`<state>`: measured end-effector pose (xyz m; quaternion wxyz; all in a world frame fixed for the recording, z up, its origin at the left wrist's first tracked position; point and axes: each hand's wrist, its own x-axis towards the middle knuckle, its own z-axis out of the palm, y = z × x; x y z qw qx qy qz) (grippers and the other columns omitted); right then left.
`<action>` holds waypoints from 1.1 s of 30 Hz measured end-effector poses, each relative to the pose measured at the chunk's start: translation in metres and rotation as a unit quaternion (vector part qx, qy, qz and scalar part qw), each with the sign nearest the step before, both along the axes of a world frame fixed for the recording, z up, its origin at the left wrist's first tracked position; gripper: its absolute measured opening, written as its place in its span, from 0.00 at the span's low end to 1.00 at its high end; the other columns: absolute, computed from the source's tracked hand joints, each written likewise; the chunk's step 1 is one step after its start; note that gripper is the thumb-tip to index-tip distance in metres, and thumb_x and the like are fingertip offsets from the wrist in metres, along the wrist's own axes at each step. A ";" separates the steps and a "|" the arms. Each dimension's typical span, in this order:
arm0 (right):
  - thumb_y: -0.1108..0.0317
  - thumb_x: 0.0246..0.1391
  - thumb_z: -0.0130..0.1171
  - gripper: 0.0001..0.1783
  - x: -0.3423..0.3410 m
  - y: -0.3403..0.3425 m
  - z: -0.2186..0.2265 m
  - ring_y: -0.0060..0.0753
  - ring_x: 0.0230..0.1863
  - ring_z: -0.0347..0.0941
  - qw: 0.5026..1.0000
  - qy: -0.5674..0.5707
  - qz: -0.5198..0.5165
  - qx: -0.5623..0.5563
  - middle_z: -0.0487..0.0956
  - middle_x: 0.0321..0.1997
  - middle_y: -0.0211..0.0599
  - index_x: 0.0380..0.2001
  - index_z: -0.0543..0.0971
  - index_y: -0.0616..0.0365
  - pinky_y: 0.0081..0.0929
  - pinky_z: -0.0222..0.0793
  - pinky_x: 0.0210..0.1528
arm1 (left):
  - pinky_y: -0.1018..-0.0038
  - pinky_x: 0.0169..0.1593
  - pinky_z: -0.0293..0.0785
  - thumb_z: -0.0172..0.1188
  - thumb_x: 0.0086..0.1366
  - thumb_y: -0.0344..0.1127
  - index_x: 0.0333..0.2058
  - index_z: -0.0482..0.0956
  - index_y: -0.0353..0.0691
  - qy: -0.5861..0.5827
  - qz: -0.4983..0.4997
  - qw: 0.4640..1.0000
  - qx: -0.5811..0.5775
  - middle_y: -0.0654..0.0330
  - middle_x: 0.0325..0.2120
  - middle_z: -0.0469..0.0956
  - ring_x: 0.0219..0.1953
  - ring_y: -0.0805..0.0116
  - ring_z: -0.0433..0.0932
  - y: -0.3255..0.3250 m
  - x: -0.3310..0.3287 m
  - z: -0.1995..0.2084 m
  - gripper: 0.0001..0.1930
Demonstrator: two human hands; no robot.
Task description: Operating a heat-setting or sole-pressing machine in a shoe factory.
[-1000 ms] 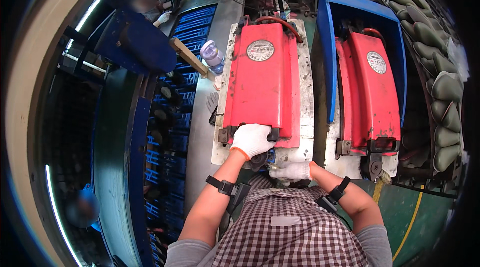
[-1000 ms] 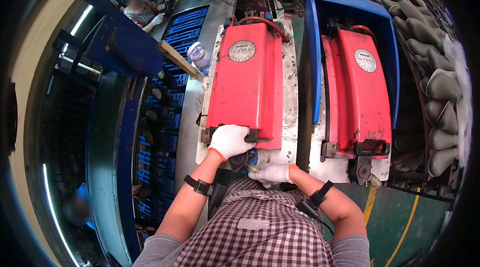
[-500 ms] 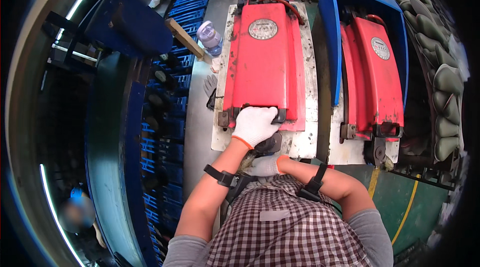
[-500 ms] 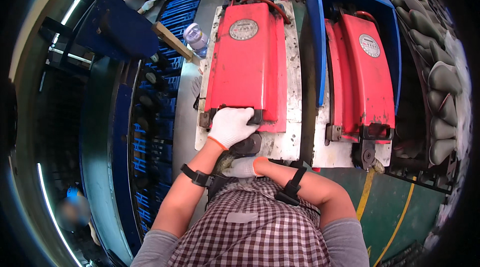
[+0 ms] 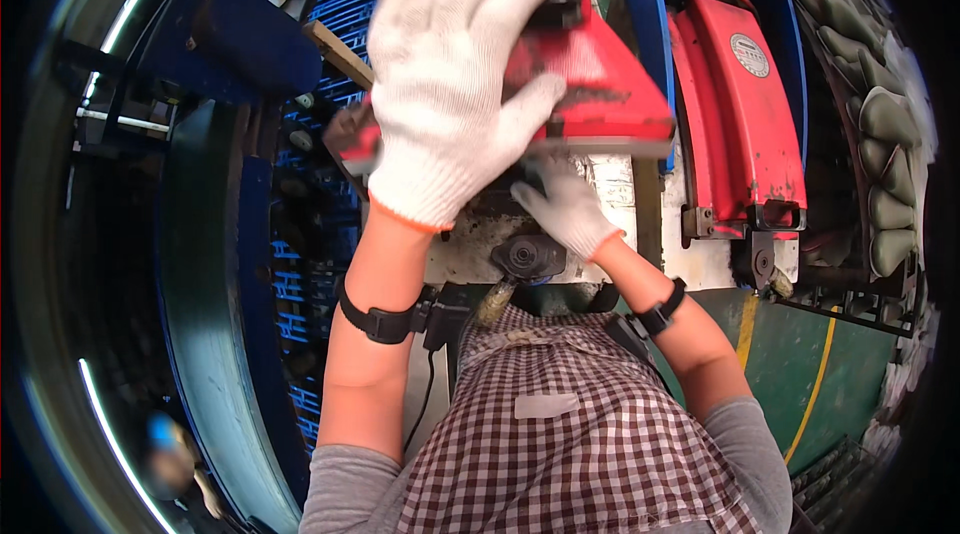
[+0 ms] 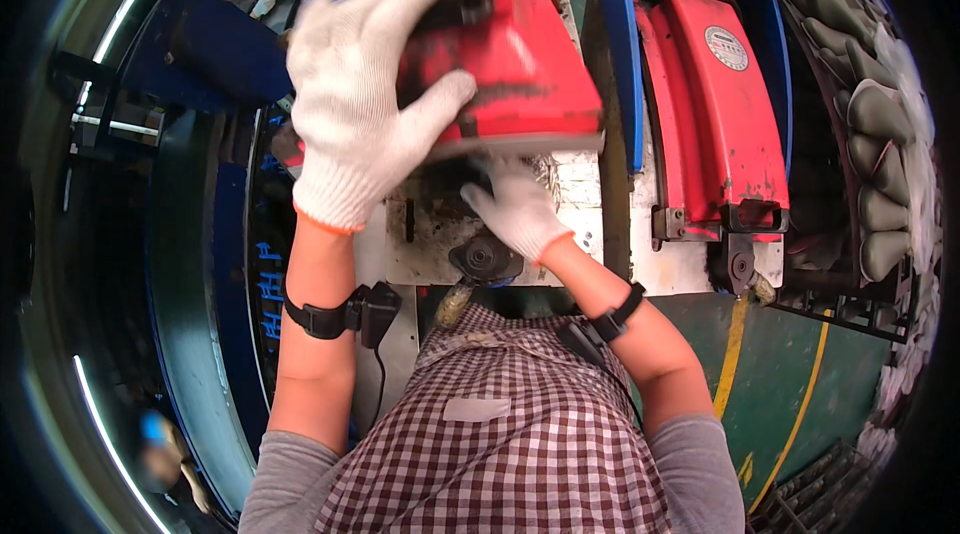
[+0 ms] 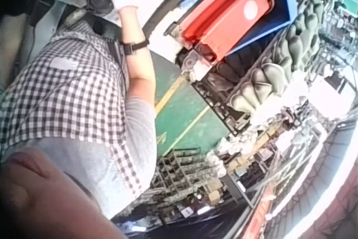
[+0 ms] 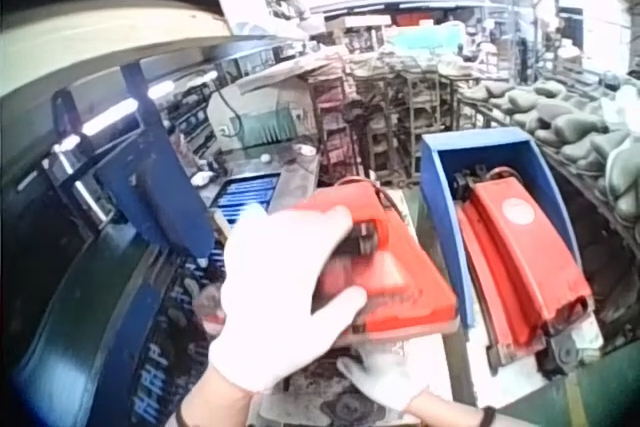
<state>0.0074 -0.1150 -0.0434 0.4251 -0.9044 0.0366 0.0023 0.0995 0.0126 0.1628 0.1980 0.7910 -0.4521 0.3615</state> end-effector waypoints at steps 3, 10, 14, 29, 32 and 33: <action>0.43 0.52 0.70 0.52 0.053 0.025 -0.003 0.71 0.70 0.63 0.983 -0.048 -0.087 -0.153 0.66 0.72 0.62 0.74 0.63 0.54 0.55 0.64 0.69 | 0.54 0.69 0.61 0.70 0.58 0.41 0.62 0.74 0.41 -0.049 0.094 0.993 0.044 0.50 0.58 0.75 0.62 0.47 0.71 -0.006 0.012 0.019 0.33; 0.60 0.45 0.72 0.51 0.084 0.027 -0.033 0.68 0.72 0.63 0.976 0.010 -0.116 -0.184 0.58 0.78 0.56 0.74 0.65 0.42 0.50 0.70 0.68 | 0.47 0.70 0.61 0.72 0.56 0.35 0.59 0.79 0.38 -0.027 -0.071 0.994 -0.081 0.51 0.57 0.81 0.62 0.46 0.76 0.019 0.024 -0.002 0.30; 0.64 0.50 0.67 0.48 0.063 -0.032 -0.058 0.51 0.75 0.63 0.925 -0.108 -0.113 0.345 0.67 0.74 0.55 0.75 0.63 0.59 0.37 0.64 0.73 | 0.57 0.59 0.75 0.67 0.62 0.29 0.50 0.83 0.33 0.155 -0.113 0.949 -0.250 0.51 0.45 0.84 0.50 0.49 0.81 0.083 -0.038 -0.101 0.17; 0.69 0.34 0.71 0.58 -0.156 -0.029 -0.073 0.55 0.71 0.70 0.454 0.193 -0.061 0.868 0.69 0.74 0.57 0.75 0.62 0.65 0.46 0.63 0.76 | 0.68 0.65 0.73 0.87 0.46 0.42 0.65 0.71 0.29 0.711 -0.152 0.599 -0.336 0.54 0.57 0.79 0.59 0.67 0.77 0.105 -0.077 -0.142 0.50; 0.63 0.32 0.68 0.59 -0.164 -0.038 -0.061 0.58 0.70 0.70 0.423 0.220 -0.084 0.875 0.69 0.73 0.59 0.74 0.62 0.65 0.48 0.63 0.76 | 0.67 0.65 0.73 0.88 0.45 0.46 0.64 0.71 0.27 0.698 -0.152 0.620 -0.325 0.53 0.56 0.80 0.58 0.66 0.78 0.090 -0.098 -0.128 0.52; 0.59 0.29 0.65 0.60 -0.167 -0.038 -0.057 0.60 0.70 0.70 0.438 0.224 -0.075 0.867 0.69 0.73 0.61 0.73 0.63 0.65 0.49 0.63 0.76 | 0.67 0.65 0.73 0.87 0.46 0.47 0.64 0.71 0.27 0.678 -0.158 0.645 -0.314 0.52 0.55 0.80 0.58 0.66 0.79 0.085 -0.102 -0.125 0.51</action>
